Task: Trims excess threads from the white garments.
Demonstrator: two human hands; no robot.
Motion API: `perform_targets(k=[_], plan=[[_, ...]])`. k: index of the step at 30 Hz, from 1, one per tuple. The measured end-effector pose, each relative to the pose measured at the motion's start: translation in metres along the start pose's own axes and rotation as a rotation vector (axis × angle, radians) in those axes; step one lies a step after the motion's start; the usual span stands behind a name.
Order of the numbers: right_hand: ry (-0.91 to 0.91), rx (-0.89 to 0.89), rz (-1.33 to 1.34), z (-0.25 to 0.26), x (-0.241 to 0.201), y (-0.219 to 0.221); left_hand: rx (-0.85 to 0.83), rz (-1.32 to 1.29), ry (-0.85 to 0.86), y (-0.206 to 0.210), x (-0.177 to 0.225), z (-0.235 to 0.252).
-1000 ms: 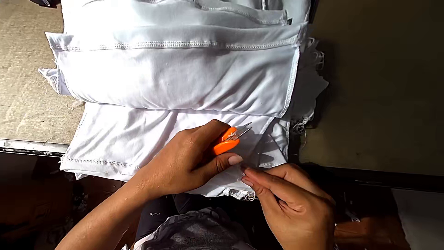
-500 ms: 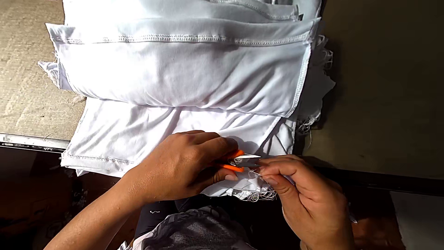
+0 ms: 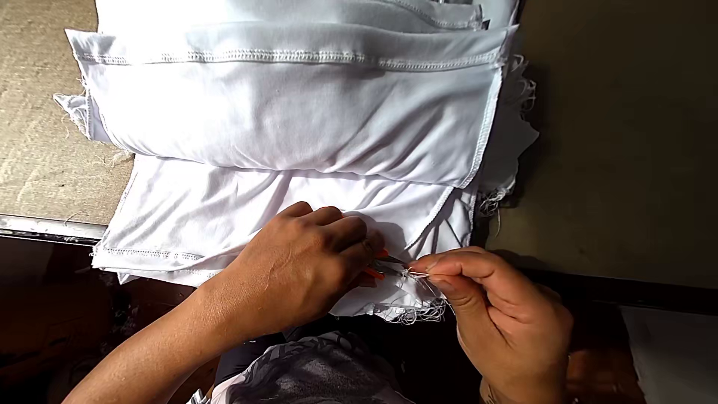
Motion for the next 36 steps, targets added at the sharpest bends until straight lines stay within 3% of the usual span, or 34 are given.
perform_targets(k=[5, 10, 18, 36], plan=[[0.017, -0.070, -0.162, 0.000, -0.007, 0.003, 0.055, -0.068, -0.040, -0.005, -0.006, -0.004], [-0.075, -0.008, -0.394, 0.002, -0.023, 0.018, 0.102, -0.103, -0.070, -0.004, -0.004, -0.005], [0.099, 0.010, -0.202, 0.001, -0.008, 0.005, 0.109, -0.100, -0.072, 0.005, -0.007, -0.012], [0.024, 0.036, -0.181, 0.009, -0.011, -0.009, 0.061, 0.020, 0.068, 0.001, 0.006, 0.011]])
Point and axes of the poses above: each hand's wrist, its own z-axis towards the middle knuckle, its own y-axis out of the palm, x = y × z, the point moved 4 cm from there along z, towards the middle knuckle, and after that the axes turned 3 degrees about y, right-handed, at the moved point
